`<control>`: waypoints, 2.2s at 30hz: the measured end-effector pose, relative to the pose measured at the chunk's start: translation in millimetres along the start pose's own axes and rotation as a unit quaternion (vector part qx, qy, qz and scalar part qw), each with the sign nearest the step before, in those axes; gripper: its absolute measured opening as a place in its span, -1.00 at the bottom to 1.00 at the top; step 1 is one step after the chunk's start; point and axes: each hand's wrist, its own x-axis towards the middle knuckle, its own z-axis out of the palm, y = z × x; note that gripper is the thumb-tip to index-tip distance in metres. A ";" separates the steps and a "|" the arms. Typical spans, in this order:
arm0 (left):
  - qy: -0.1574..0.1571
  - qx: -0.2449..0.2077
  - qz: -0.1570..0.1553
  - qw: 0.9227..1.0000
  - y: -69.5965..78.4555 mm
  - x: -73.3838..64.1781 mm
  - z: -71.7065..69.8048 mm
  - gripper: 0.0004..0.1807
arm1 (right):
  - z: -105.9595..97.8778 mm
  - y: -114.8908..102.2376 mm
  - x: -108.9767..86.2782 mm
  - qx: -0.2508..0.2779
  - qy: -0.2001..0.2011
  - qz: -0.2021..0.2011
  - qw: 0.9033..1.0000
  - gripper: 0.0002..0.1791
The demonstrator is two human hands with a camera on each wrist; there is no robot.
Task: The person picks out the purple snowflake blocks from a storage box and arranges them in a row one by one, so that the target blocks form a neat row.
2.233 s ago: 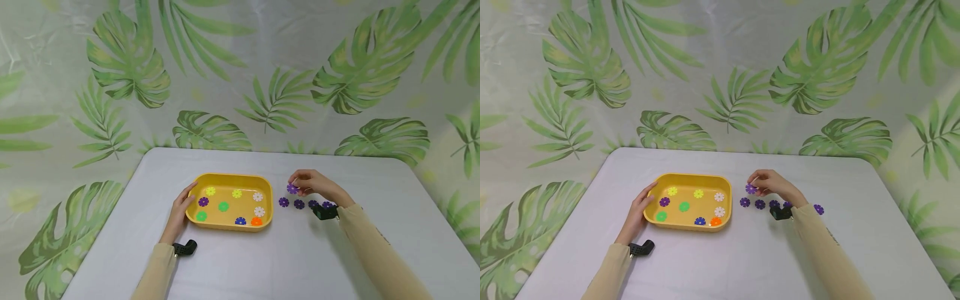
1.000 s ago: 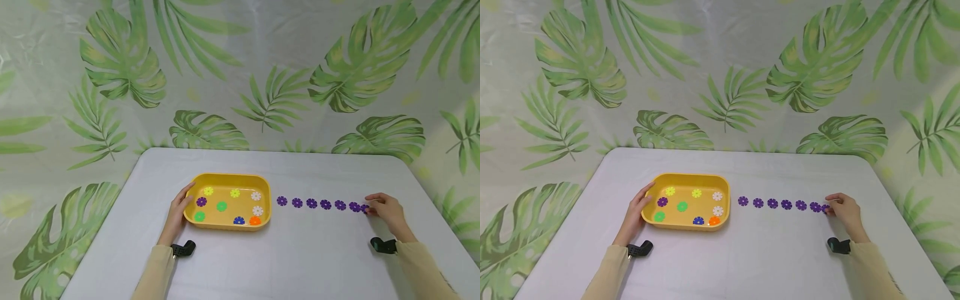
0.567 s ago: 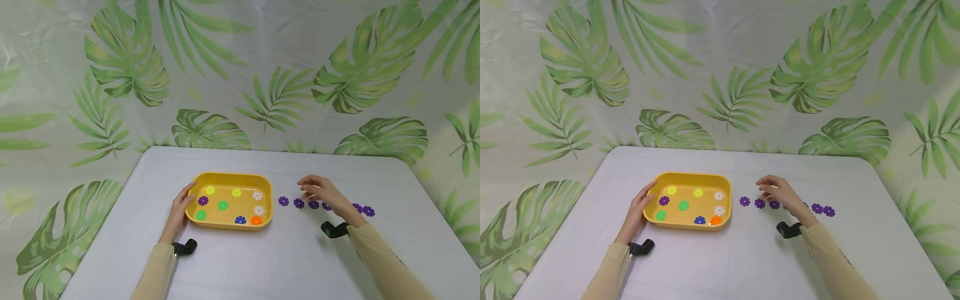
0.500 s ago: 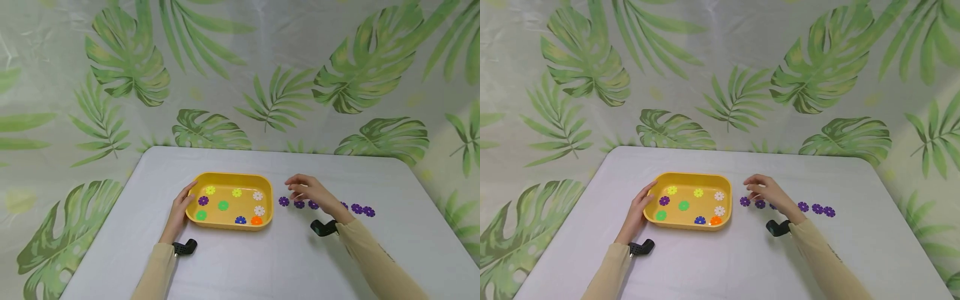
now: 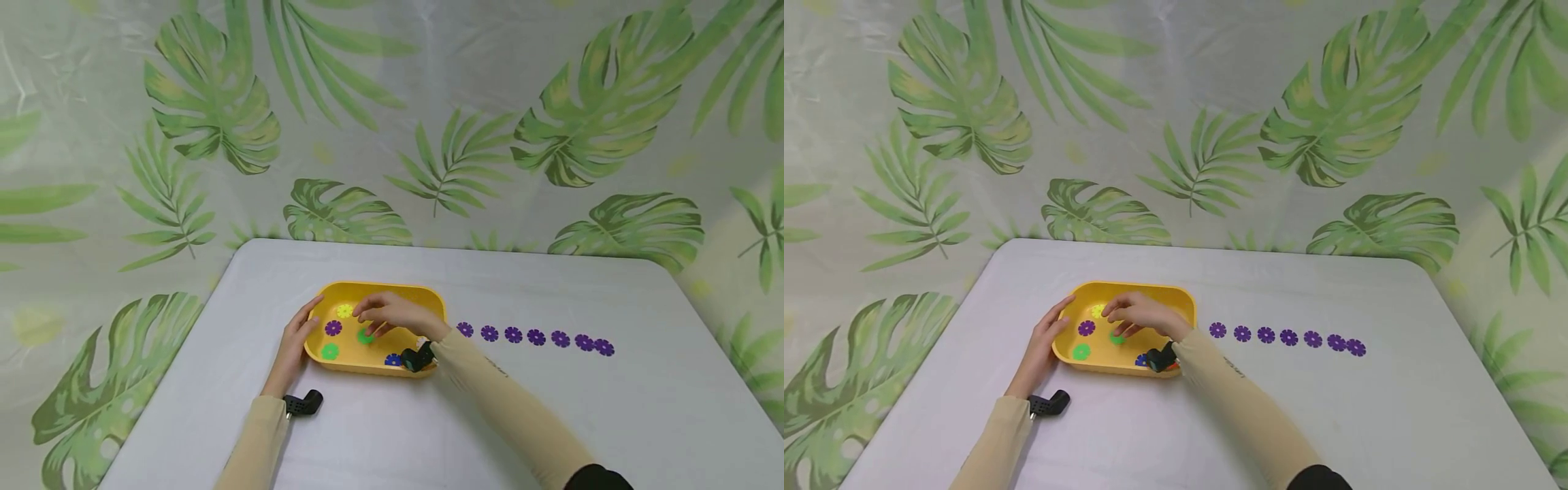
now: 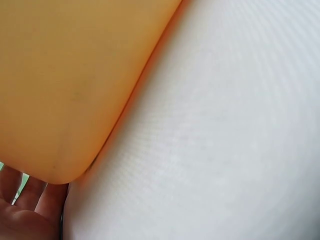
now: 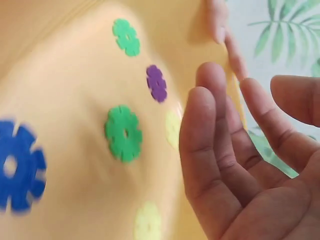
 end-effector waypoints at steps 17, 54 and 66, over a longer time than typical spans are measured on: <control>-0.003 0.011 0.009 1.000 0.4 -0.9 -2.5 -0.51 | 38.3 0.5 68.8 0.039 -0.031 0.087 0.995 -0.76; -0.007 -0.013 0.003 1.000 -4.1 3.4 -3.9 -0.52 | -139.9 52.8 -124.4 -0.007 0.112 0.021 0.993 -0.69; 0.001 -0.003 0.020 1.000 -17.1 5.7 -10.9 -0.54 | -195.5 146.1 -261.5 -0.001 0.243 0.108 0.964 -0.62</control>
